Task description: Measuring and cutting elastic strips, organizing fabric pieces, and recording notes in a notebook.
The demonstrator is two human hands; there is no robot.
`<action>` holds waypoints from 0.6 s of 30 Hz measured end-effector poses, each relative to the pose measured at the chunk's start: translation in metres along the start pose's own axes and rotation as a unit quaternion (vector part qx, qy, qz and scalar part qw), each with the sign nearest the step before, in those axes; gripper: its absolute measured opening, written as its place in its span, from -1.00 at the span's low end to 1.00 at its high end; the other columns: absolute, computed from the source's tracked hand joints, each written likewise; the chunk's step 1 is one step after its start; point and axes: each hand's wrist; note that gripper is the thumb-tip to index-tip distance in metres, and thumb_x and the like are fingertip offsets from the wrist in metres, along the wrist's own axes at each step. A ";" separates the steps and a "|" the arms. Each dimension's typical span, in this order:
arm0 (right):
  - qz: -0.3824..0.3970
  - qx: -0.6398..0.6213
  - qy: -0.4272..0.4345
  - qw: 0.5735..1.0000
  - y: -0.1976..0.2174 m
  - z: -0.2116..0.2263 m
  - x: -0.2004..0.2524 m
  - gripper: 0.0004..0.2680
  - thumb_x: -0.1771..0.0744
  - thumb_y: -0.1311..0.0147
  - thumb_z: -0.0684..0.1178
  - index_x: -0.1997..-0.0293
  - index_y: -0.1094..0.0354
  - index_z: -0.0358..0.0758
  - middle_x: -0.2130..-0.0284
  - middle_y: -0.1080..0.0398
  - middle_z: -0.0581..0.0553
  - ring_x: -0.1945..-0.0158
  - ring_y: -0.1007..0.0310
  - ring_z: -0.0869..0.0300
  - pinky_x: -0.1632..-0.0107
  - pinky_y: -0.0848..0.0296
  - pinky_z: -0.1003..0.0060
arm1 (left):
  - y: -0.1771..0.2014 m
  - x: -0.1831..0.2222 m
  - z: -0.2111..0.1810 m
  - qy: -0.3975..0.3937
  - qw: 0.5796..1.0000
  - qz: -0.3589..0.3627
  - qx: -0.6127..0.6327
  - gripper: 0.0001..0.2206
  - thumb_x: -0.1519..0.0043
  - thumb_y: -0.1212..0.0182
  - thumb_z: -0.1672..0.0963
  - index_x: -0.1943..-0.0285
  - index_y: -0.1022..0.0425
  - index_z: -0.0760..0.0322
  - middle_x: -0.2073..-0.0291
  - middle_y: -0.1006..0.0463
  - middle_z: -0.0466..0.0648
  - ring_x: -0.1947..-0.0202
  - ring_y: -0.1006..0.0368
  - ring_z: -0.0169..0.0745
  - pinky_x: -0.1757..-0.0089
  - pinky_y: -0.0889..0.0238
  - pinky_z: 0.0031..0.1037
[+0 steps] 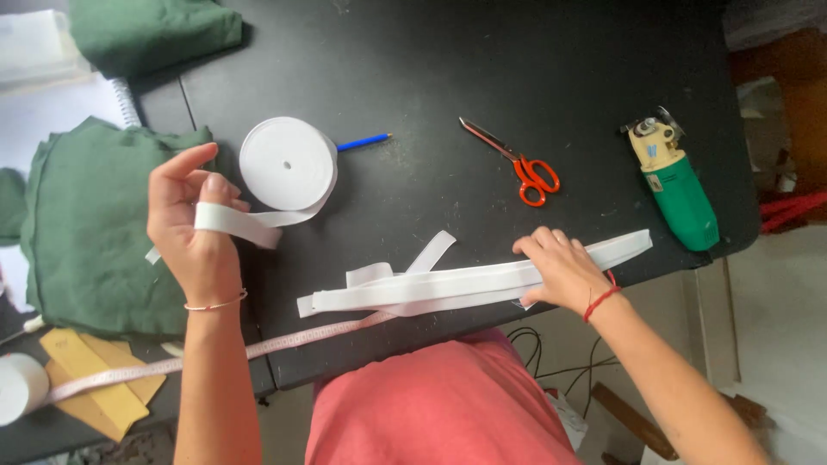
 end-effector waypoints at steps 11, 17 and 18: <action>-0.061 -0.043 0.080 0.994 0.003 -0.041 0.002 -0.90 -0.15 -0.05 -0.05 0.43 -0.22 -0.11 0.44 -0.26 -0.02 0.36 -0.27 0.10 0.28 -0.24 0.21 | -0.004 0.036 -0.093 0.109 0.936 0.175 -0.285 -0.72 0.10 -0.01 0.19 0.18 -0.32 0.21 0.58 -0.08 -0.16 0.54 -0.02 -0.40 0.49 0.09 -0.61; -0.194 -0.038 0.081 0.977 0.069 -0.057 -0.026 -0.97 -0.15 0.05 -0.09 0.46 -0.24 -0.03 0.57 -0.39 0.00 0.46 -0.36 0.03 0.19 -0.21 0.15 | -0.017 0.054 -0.098 0.102 0.917 0.221 -0.317 -0.98 -0.05 -0.12 0.16 0.40 -0.42 0.19 0.65 -0.35 -0.26 0.61 -0.10 -0.49 0.46 0.02 -0.68; -0.295 -0.048 0.098 0.949 0.082 -0.056 -0.029 -0.91 -0.13 0.04 -0.17 0.50 -0.27 0.01 0.55 -0.38 0.06 0.45 -0.36 0.06 0.25 -0.19 0.11 | -0.020 0.058 -0.097 0.085 0.917 0.207 -0.330 -0.95 -0.10 -0.09 0.16 0.41 -0.42 0.20 0.61 -0.47 -0.26 0.53 -0.29 -0.54 0.40 -0.08 -0.71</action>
Point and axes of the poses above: each hand's wrist, its own x-axis away from the middle knuckle, its own y-axis out of the back of the hand, z = x × y
